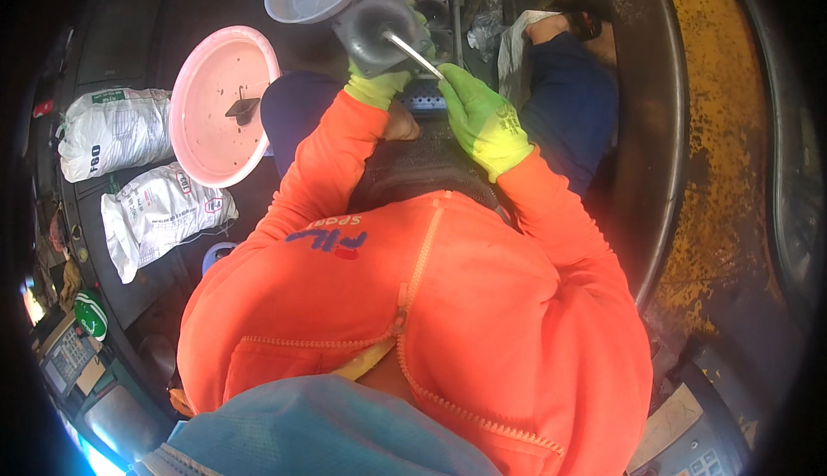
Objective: The person sits on the floor and uses a metal tool to scrape and clean small black plastic parts. They repeatedly pick up parts, scrape them, and place them into a white bowl.
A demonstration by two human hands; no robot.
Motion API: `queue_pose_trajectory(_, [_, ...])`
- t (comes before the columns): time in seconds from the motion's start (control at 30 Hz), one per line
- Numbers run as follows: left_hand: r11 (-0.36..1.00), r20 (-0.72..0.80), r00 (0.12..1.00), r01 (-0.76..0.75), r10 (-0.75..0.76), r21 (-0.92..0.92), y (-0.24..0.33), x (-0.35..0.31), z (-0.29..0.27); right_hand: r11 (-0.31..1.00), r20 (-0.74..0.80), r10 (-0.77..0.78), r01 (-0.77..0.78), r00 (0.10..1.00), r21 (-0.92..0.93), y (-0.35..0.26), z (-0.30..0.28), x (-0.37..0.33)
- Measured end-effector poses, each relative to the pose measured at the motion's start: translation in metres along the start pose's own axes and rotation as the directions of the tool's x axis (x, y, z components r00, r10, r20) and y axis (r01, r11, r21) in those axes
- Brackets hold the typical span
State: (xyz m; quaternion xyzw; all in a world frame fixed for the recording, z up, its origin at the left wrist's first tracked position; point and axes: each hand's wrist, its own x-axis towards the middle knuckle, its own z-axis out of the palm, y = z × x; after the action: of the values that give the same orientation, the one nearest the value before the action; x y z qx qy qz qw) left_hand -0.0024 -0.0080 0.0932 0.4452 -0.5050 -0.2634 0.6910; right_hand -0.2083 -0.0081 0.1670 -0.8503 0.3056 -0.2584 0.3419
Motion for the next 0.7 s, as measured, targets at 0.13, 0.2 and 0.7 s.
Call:
queue_pose_trajectory(0.13, [0.955, -0.050, 0.999, -0.001, 0.017, 0.296, 0.013, 0.000, 0.005, 0.983, 0.049, 0.181, -0.179, 0.982, -0.026, -0.003, -0.004, 0.006])
queue_pose_trajectory(0.2, [0.974, -0.105, 0.993, 0.072, -0.051, 0.215, 0.013, 0.003, 0.000, 0.979, 0.067, 0.196, -0.199, 0.978, 0.039, -0.007, -0.015, 0.009])
queue_pose_trajectory(0.7, [0.938, -0.128, 0.977, 0.203, -0.173, 0.281, 0.006, 0.007, -0.017, 0.933, -0.073, 0.173, -0.140, 0.982, 0.332, -0.017, -0.015, 0.012])
